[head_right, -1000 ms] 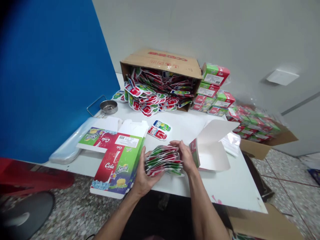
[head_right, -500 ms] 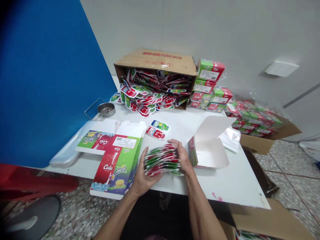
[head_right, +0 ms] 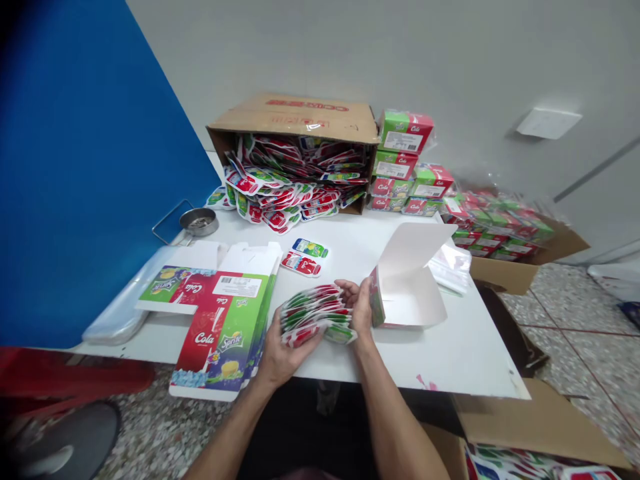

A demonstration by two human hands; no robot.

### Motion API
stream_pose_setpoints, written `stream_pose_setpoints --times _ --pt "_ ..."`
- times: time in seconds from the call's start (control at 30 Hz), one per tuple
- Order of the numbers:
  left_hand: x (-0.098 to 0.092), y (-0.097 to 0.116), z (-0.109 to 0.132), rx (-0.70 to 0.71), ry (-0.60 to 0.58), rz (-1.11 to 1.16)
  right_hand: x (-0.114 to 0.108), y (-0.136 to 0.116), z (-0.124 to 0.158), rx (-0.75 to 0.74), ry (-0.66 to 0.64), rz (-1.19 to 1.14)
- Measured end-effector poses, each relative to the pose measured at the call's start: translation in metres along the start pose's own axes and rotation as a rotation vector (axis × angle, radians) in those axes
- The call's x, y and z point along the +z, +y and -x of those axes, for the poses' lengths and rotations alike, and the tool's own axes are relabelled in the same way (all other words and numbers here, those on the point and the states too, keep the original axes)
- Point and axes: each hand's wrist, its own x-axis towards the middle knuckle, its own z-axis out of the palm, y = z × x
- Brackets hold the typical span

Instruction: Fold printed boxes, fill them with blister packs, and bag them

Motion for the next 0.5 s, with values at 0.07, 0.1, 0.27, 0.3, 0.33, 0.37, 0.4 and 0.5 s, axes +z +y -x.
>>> stream_pose_setpoints --times 0.07,0.1,0.27,0.3,0.33,0.37,0.4,0.5 --pt "0.002 0.005 0.000 -0.028 0.013 0.035 -0.007 -0.002 0.007 -0.001 -0.138 -0.023" --pt "0.003 0.007 0.000 -0.036 0.018 0.045 -0.013 -0.002 0.014 -0.008 -0.205 -0.031" --pt "0.002 0.016 -0.002 -0.063 -0.005 0.064 -0.041 -0.005 0.053 -0.112 -0.449 0.134" --pt "0.001 0.016 -0.002 -0.064 -0.013 0.074 -0.042 -0.006 0.056 -0.140 -0.485 0.217" --pt "0.000 0.014 -0.003 -0.060 -0.027 0.082 -0.043 -0.007 0.057 -0.171 -0.501 0.302" --pt "-0.003 0.012 -0.003 -0.054 -0.051 0.088 -0.042 -0.007 0.055 -0.202 -0.497 0.380" --pt "-0.005 0.009 -0.002 -0.052 -0.086 0.086 -0.040 -0.008 0.052 -0.230 -0.476 0.442" --pt "-0.015 0.001 0.000 -0.076 -0.216 0.033 -0.036 -0.010 0.036 -0.269 -0.454 0.534"
